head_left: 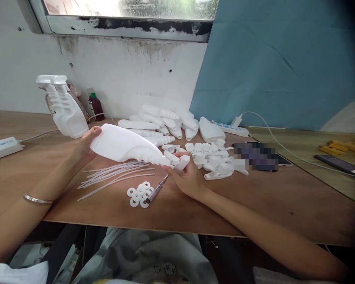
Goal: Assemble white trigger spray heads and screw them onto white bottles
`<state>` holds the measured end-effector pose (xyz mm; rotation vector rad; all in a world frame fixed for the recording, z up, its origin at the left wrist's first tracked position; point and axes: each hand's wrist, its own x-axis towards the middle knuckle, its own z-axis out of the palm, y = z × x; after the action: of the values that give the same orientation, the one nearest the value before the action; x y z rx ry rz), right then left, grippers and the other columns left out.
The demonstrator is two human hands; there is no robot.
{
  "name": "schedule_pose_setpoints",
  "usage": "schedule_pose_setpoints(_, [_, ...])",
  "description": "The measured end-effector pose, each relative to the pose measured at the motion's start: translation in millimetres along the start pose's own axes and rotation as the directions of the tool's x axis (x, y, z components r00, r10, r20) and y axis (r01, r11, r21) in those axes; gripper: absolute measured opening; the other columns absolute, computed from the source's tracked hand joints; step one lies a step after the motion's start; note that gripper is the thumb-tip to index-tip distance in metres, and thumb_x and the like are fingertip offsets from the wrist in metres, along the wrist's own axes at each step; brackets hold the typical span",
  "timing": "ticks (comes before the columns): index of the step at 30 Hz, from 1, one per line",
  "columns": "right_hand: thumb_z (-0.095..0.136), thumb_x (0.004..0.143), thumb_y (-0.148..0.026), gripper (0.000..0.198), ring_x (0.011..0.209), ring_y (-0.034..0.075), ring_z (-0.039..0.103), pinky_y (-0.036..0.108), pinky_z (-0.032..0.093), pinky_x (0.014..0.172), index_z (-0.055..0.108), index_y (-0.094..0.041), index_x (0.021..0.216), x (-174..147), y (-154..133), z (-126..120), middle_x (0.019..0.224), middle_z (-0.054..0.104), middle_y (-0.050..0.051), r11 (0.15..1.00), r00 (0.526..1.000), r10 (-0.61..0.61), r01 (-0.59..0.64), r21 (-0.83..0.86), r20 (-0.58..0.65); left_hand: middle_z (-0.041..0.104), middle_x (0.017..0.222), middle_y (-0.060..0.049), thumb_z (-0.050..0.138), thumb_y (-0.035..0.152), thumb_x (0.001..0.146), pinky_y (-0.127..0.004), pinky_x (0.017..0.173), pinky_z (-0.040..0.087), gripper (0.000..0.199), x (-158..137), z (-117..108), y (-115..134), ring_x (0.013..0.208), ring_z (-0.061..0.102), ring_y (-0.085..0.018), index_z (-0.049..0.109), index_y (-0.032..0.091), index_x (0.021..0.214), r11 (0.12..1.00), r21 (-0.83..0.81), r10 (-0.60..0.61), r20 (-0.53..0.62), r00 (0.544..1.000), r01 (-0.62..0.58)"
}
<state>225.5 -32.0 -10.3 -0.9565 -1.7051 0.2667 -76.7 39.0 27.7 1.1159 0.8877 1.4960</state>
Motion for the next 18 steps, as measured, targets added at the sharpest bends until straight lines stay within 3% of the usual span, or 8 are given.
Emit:
schedule_pose_setpoints(5, [0.064,0.071,-0.036,0.031,0.066,0.015,0.053,0.028,0.045,0.058,0.044,-0.022,0.090,-0.4,-0.3,-0.1,0.079,0.057,0.001,1.000,1.000,-0.010,0.010,-0.001,-0.002,0.067,0.084,-0.003,0.074,0.032,0.059,-0.022,0.057,0.049,0.040,-2.4,2.7,-0.5,0.070,0.061,-0.017,0.059,0.019,0.094,0.996,0.061,-0.060,0.050,0.997,0.057])
schedule_pose_setpoints(12, [0.063,0.071,-0.040,0.033,0.061,0.013,0.050,0.026,0.043,0.054,0.043,-0.021,0.090,0.8,0.2,-1.1,0.074,0.053,-0.001,0.997,0.997,0.072,-0.072,0.030,-0.003,0.068,0.087,-0.004,0.078,0.024,0.056,-0.019,0.064,0.050,0.048,5.4,-6.7,-4.8,0.074,0.062,-0.015,0.059,0.014,0.099,0.999,0.017,0.026,0.081,0.996,-0.028])
schedule_pose_setpoints(18, [0.064,0.070,-0.037,0.034,0.066,0.014,0.050,0.026,0.043,0.058,0.044,-0.019,0.091,3.8,1.2,-0.9,0.078,0.054,-0.001,0.990,0.992,0.125,-0.123,0.064,-0.027,0.065,0.099,-0.005,0.077,0.017,0.054,-0.023,0.073,0.050,0.049,0.9,-1.8,-0.9,0.093,0.059,-0.019,0.059,0.016,0.099,0.997,0.019,0.077,0.134,0.988,-0.080])
